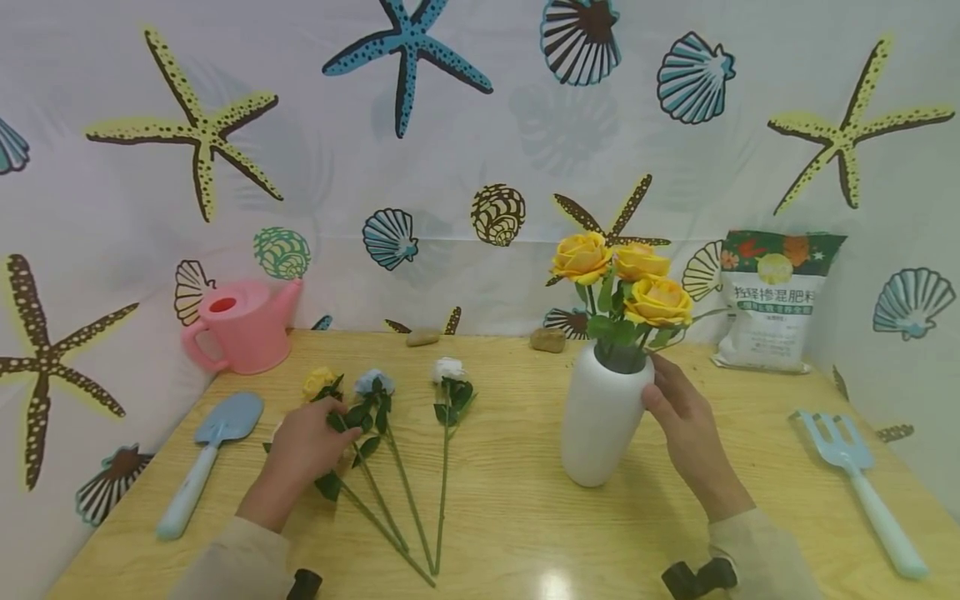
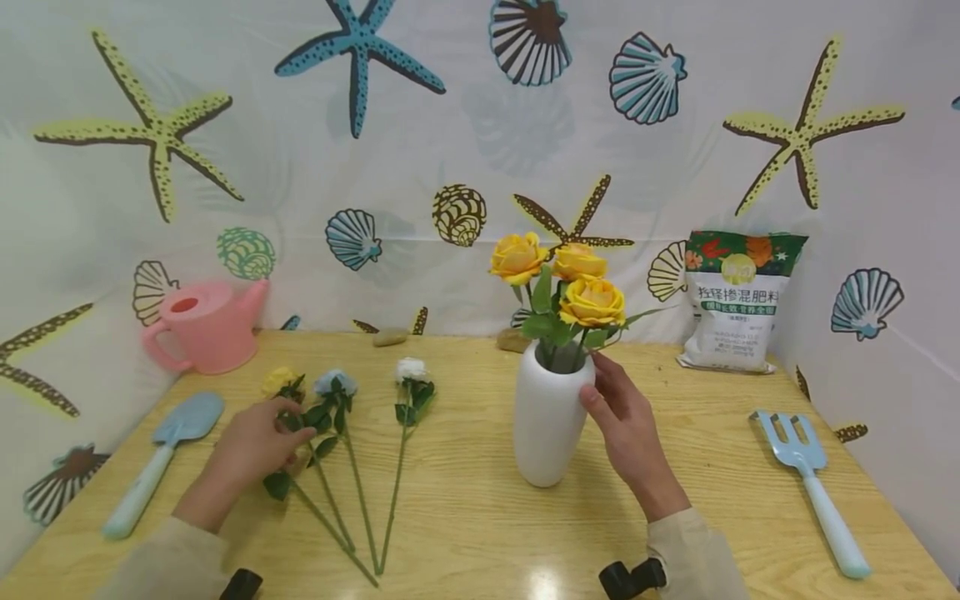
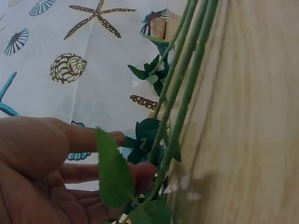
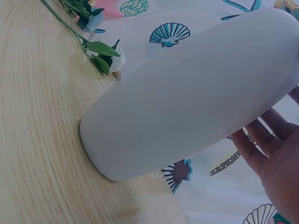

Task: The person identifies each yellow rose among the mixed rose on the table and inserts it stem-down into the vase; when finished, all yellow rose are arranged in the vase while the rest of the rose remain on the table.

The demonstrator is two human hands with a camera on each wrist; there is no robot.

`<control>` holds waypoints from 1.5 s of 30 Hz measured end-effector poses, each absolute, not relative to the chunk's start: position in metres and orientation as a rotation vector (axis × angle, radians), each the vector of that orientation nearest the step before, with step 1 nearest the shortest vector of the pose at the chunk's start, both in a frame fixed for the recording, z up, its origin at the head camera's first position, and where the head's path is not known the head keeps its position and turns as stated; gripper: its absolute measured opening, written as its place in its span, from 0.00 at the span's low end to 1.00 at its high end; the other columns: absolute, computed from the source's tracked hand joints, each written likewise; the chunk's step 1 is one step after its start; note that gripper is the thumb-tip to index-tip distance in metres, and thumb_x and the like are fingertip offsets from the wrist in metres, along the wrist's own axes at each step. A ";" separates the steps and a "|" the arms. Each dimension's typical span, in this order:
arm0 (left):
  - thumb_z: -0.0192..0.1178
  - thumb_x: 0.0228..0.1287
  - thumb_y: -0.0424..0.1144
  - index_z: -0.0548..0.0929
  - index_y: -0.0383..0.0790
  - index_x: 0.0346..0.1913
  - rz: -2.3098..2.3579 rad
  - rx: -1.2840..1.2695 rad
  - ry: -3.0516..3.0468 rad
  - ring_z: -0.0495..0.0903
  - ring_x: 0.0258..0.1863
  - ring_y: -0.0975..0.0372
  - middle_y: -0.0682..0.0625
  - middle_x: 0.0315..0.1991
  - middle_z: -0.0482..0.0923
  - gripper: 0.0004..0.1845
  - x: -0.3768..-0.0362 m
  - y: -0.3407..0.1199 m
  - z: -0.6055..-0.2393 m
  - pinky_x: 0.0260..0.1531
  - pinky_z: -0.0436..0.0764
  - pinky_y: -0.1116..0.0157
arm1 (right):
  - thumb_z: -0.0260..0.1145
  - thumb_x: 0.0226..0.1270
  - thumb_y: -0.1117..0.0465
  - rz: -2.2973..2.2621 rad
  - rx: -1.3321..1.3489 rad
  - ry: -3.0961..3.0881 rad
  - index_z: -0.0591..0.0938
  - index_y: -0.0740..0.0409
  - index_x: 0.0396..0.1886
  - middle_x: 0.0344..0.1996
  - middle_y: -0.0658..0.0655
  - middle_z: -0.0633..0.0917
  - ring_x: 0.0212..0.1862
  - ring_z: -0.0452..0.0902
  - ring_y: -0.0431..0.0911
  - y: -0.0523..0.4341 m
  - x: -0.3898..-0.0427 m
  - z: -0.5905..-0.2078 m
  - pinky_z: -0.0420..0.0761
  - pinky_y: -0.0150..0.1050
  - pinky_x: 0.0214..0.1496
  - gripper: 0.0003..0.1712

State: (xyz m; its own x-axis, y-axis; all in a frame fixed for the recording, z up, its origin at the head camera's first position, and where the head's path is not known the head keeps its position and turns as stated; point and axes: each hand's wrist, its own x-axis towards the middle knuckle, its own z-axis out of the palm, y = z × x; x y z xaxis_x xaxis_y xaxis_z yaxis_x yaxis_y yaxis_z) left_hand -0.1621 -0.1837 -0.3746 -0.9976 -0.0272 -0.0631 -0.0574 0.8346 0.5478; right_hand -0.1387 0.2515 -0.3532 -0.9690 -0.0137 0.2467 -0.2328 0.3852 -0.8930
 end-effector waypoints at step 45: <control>0.62 0.68 0.26 0.74 0.33 0.64 2.044 0.160 2.725 0.85 0.29 0.66 0.37 0.42 0.81 0.22 -0.158 -0.122 -0.314 0.31 0.85 0.69 | 0.51 0.82 0.54 1.589 0.248 -2.427 0.61 0.58 0.78 0.75 0.69 0.65 0.74 0.61 0.69 0.253 -0.140 -0.356 0.66 0.69 0.69 0.30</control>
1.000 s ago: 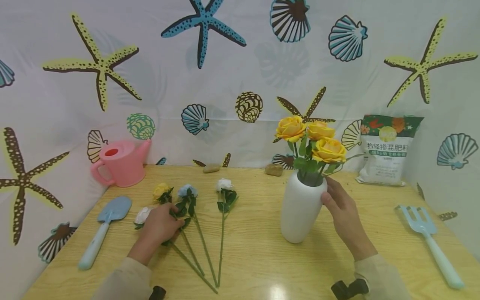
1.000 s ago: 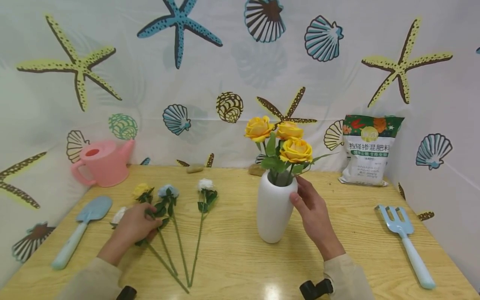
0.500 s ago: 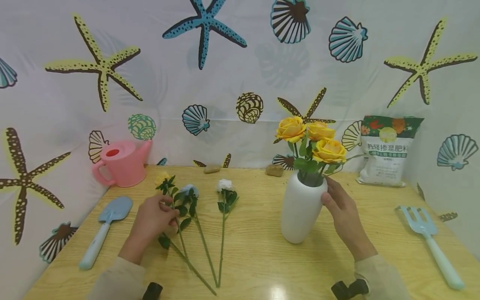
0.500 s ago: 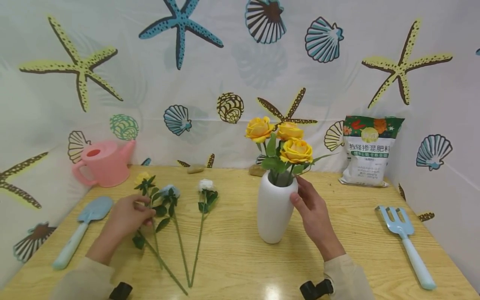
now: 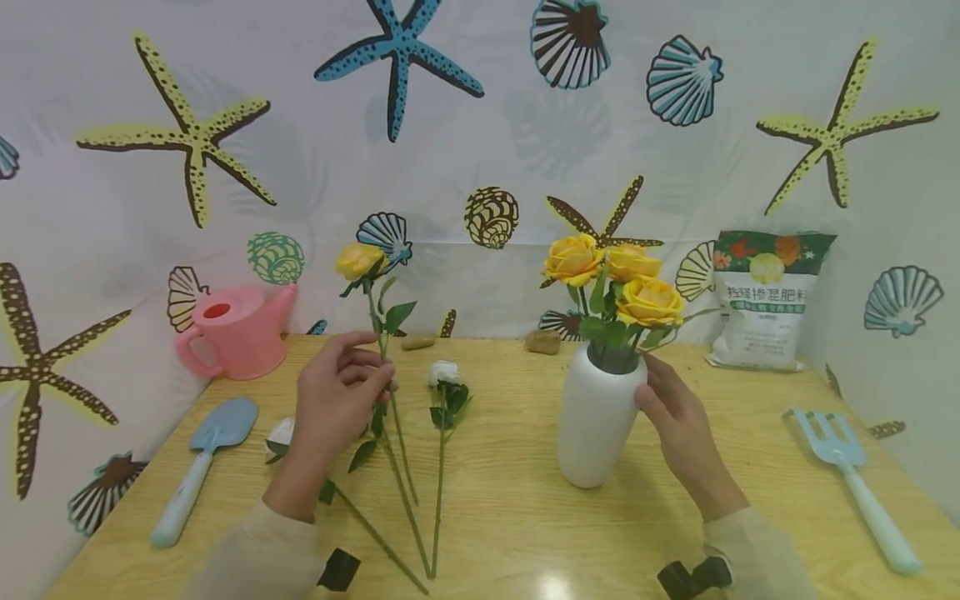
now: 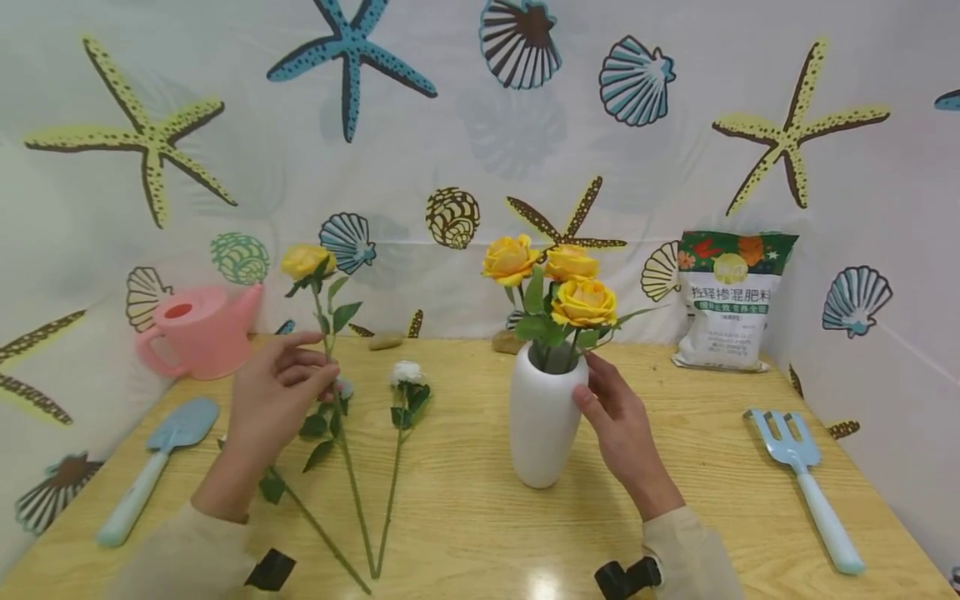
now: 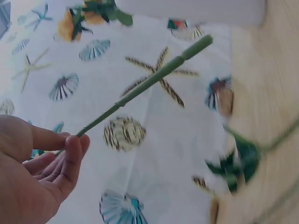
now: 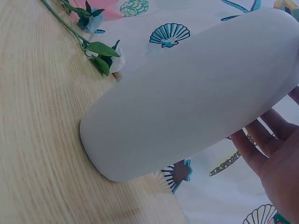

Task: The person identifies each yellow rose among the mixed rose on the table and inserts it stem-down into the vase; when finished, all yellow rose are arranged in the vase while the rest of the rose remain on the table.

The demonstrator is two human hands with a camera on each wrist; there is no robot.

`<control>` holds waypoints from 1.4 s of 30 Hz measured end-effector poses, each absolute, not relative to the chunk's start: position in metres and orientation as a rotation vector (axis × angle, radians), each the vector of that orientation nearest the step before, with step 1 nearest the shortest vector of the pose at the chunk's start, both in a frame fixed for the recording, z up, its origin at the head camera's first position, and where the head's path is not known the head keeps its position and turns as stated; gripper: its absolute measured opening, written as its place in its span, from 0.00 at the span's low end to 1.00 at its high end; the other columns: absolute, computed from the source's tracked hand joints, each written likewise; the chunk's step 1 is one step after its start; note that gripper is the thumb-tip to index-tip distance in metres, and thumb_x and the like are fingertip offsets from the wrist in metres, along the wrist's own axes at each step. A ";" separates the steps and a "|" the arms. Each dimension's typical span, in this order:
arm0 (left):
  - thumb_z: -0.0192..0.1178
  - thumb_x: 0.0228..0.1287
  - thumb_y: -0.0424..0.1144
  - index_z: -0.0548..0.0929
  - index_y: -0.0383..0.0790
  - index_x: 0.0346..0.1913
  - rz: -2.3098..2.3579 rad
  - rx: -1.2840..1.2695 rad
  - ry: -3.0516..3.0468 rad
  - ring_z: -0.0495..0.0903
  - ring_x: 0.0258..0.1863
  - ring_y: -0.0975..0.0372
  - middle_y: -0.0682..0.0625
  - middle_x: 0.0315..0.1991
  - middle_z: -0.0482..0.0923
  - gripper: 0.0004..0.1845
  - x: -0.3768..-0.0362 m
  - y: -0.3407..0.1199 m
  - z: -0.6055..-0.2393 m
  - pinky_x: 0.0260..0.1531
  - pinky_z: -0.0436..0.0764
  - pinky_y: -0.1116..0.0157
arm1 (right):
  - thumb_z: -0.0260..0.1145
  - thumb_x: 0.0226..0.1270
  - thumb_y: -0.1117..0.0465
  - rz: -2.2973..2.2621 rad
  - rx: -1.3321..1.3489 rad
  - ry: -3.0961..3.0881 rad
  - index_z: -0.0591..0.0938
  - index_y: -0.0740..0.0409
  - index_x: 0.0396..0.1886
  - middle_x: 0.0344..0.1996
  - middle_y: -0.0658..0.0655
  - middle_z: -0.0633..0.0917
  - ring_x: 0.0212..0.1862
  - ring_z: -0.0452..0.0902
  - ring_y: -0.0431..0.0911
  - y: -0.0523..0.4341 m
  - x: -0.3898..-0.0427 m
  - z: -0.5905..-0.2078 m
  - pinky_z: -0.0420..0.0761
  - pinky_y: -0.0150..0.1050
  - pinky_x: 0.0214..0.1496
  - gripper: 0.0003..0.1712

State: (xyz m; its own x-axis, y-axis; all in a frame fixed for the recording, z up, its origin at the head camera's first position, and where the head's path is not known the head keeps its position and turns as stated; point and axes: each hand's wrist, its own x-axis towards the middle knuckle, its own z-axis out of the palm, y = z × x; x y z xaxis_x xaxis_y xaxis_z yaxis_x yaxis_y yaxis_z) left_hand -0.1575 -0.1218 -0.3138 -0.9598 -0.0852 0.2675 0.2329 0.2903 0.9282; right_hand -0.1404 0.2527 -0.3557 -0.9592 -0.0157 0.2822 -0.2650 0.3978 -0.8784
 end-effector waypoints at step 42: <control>0.65 0.64 0.24 0.74 0.28 0.57 -1.802 -0.780 -1.503 0.84 0.34 0.46 0.32 0.39 0.83 0.20 -0.178 0.065 -0.293 0.38 0.87 0.65 | 0.52 0.81 0.56 1.623 0.269 -2.392 0.63 0.60 0.76 0.73 0.71 0.68 0.73 0.62 0.69 0.254 -0.139 -0.355 0.64 0.70 0.70 0.29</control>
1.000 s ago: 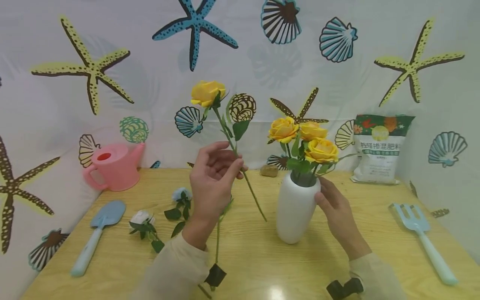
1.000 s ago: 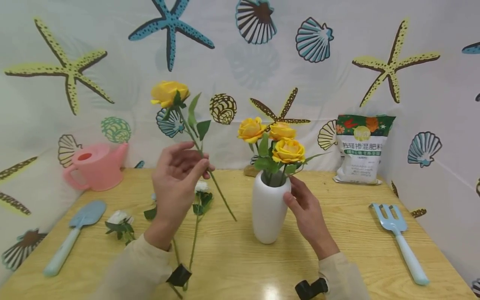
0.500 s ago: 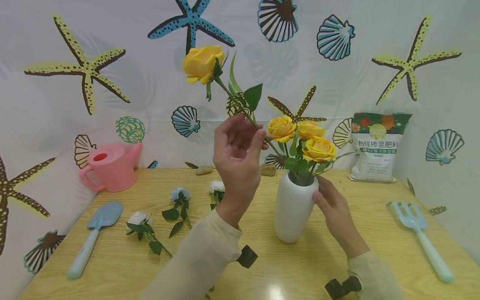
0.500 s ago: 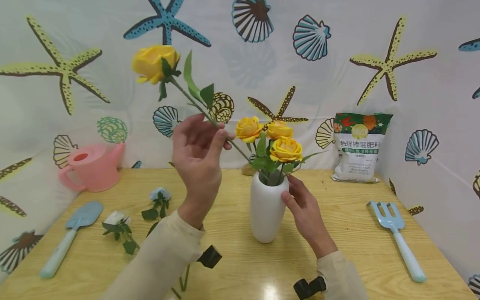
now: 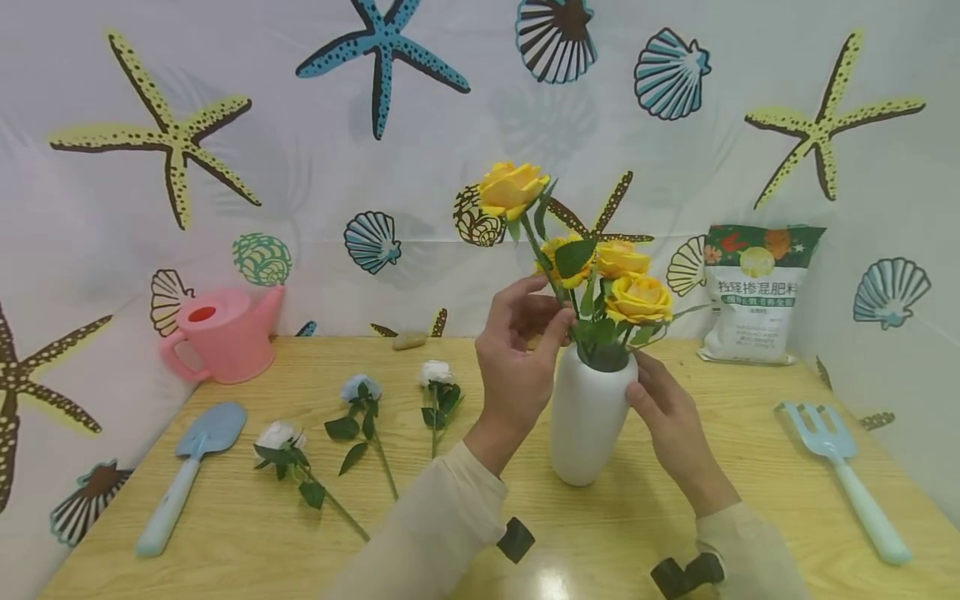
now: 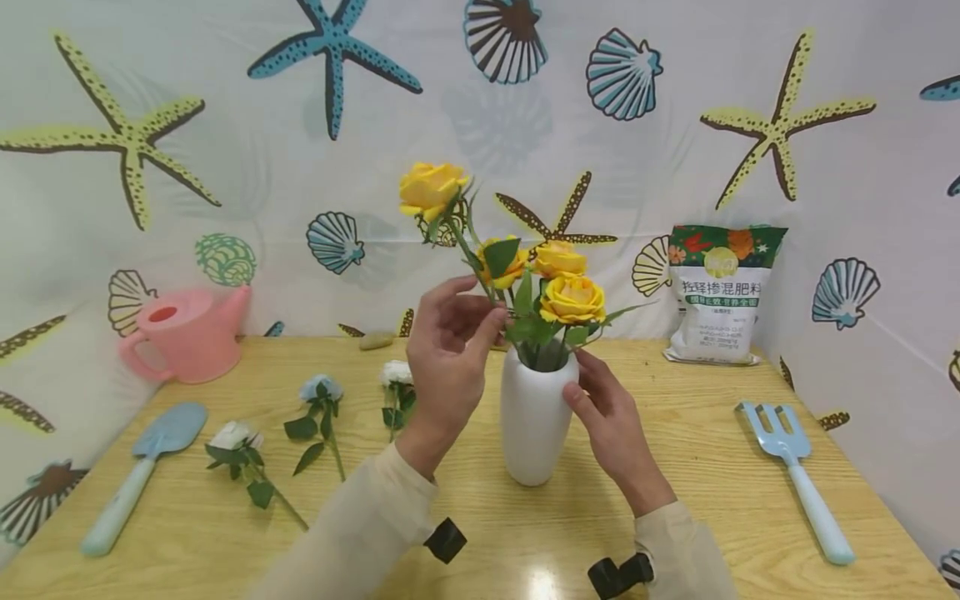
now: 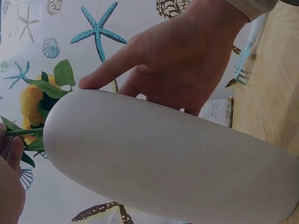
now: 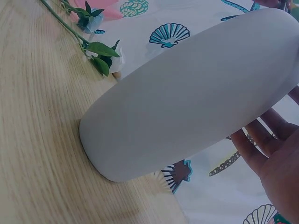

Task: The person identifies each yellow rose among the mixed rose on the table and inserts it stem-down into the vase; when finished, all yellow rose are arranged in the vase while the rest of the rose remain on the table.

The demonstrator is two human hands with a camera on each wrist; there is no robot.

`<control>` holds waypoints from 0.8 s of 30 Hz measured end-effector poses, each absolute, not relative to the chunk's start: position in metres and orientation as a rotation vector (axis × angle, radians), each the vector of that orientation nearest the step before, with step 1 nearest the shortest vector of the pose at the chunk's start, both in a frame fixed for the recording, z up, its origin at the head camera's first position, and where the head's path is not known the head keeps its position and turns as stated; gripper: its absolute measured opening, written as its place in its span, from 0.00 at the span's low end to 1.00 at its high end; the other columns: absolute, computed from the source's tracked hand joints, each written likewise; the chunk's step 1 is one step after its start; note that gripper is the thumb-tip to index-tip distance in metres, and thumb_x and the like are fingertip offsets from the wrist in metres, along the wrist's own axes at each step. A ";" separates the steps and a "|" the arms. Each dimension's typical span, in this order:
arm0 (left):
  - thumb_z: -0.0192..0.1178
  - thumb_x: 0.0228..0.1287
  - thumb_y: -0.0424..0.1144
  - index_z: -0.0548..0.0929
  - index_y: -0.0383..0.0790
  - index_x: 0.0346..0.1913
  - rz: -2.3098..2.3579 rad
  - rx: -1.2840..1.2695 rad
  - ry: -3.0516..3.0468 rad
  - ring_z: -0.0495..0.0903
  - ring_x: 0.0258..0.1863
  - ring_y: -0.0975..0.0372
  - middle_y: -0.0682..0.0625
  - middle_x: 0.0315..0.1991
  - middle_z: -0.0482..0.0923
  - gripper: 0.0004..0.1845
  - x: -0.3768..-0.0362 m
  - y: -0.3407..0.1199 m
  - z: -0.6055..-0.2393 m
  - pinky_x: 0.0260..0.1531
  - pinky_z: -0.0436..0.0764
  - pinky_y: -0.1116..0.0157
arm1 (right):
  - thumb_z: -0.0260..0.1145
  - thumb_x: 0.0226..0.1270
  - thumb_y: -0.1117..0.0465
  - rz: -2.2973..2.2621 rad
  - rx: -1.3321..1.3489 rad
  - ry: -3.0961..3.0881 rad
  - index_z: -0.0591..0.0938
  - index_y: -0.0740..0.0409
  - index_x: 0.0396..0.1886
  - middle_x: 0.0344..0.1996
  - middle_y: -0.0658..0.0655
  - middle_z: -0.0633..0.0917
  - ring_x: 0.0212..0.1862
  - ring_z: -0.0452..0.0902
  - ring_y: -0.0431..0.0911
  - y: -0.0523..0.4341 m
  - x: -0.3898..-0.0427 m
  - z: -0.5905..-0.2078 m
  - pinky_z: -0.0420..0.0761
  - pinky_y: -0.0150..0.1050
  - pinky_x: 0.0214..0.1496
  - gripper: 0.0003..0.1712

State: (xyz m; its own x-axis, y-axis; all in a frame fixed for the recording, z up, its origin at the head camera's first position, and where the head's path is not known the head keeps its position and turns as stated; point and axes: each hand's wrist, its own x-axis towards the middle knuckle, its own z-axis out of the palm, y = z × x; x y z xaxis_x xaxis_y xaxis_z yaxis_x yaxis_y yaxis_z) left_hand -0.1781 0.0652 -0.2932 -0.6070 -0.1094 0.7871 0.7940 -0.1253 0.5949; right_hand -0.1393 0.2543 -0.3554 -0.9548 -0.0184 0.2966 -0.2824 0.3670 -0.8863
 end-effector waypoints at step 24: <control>0.70 0.61 0.31 0.84 0.33 0.43 -1.346 -0.815 -1.718 0.80 0.38 0.57 0.45 0.36 0.87 0.09 -0.178 0.064 -0.317 0.33 0.77 0.66 | 0.52 0.81 0.55 1.626 0.250 -2.404 0.63 0.61 0.76 0.71 0.73 0.69 0.73 0.64 0.69 0.254 -0.140 -0.355 0.65 0.70 0.70 0.30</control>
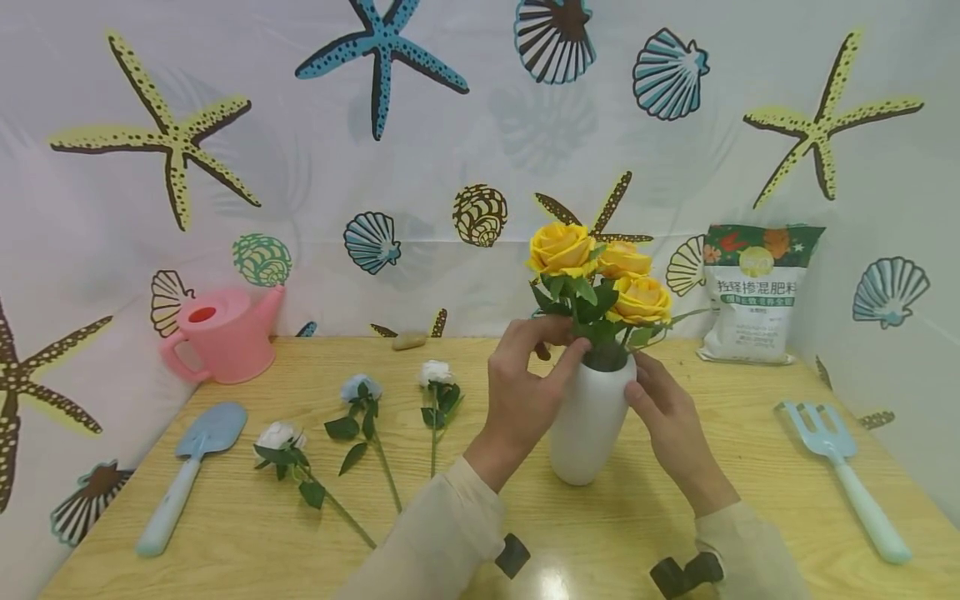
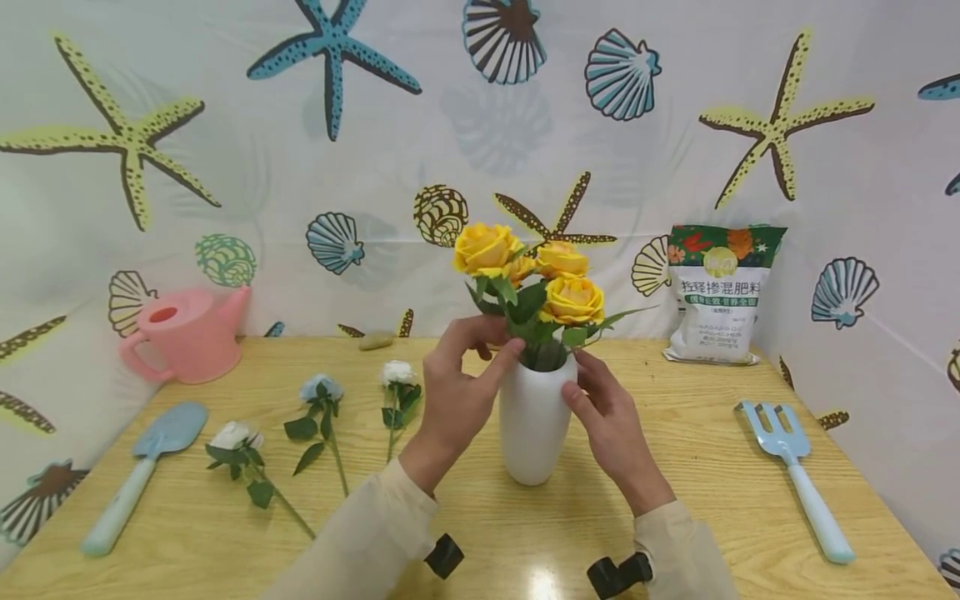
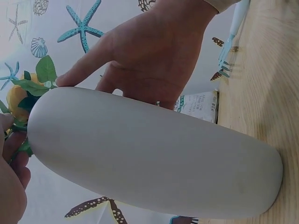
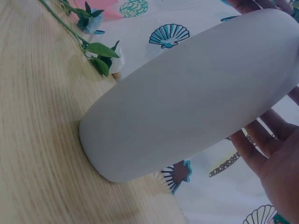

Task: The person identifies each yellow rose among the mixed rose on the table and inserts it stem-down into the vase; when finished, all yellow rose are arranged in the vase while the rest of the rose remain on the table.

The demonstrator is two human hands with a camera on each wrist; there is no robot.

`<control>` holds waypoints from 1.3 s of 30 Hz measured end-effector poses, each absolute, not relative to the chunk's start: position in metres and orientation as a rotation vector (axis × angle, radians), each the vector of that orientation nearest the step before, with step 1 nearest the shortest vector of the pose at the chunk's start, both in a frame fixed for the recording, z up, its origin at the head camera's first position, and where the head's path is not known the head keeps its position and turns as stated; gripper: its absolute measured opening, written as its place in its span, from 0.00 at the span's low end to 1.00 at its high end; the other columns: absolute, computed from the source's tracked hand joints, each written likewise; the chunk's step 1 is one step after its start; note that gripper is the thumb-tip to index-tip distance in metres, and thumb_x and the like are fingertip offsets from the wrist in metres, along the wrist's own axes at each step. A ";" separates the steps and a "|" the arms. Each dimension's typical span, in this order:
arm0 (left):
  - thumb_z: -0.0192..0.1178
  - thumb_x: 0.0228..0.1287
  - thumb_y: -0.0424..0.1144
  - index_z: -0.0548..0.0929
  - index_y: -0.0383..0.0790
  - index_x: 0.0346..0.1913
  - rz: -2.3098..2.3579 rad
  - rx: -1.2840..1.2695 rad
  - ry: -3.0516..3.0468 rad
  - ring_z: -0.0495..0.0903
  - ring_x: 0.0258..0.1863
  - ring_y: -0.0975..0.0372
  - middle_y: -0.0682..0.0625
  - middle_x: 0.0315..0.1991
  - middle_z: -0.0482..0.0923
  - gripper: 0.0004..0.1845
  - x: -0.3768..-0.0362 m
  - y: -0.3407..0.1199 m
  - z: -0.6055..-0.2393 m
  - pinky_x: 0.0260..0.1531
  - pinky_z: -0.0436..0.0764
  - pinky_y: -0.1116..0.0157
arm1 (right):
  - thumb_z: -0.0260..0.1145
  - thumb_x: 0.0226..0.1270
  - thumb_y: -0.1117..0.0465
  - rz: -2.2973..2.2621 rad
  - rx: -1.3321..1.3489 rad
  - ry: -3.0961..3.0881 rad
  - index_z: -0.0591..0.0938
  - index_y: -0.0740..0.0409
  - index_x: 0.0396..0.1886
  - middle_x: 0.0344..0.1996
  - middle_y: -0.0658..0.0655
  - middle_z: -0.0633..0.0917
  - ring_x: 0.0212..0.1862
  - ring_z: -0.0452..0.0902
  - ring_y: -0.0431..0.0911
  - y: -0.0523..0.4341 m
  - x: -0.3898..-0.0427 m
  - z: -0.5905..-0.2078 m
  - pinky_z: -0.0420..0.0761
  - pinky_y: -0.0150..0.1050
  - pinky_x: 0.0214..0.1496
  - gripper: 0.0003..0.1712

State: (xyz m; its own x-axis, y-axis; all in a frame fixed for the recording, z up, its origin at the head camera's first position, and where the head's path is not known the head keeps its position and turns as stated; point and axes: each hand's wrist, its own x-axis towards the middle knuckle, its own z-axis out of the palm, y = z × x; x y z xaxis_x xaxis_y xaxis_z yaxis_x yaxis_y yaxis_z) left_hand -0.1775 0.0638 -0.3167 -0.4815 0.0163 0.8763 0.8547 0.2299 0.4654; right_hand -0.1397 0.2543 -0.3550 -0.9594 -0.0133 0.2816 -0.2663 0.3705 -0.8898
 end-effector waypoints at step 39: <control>0.73 0.59 0.36 0.90 0.39 0.31 -1.499 -0.661 -1.878 0.66 0.47 0.54 0.46 0.47 0.77 0.04 -0.165 0.065 -0.328 0.44 0.67 0.63 | 0.52 0.81 0.56 1.603 0.267 -2.413 0.64 0.62 0.75 0.71 0.73 0.69 0.72 0.65 0.69 0.255 -0.145 -0.357 0.67 0.68 0.69 0.29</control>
State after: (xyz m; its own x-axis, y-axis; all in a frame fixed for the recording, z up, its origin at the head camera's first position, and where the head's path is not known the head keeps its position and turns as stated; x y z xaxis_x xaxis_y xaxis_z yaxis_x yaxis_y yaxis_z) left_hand -0.1646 0.0651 -0.3276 -0.6704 -0.0042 0.7420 0.7226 0.2235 0.6541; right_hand -0.1451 0.2549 -0.3567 -0.9565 -0.0236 0.2907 -0.2771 0.3844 -0.8806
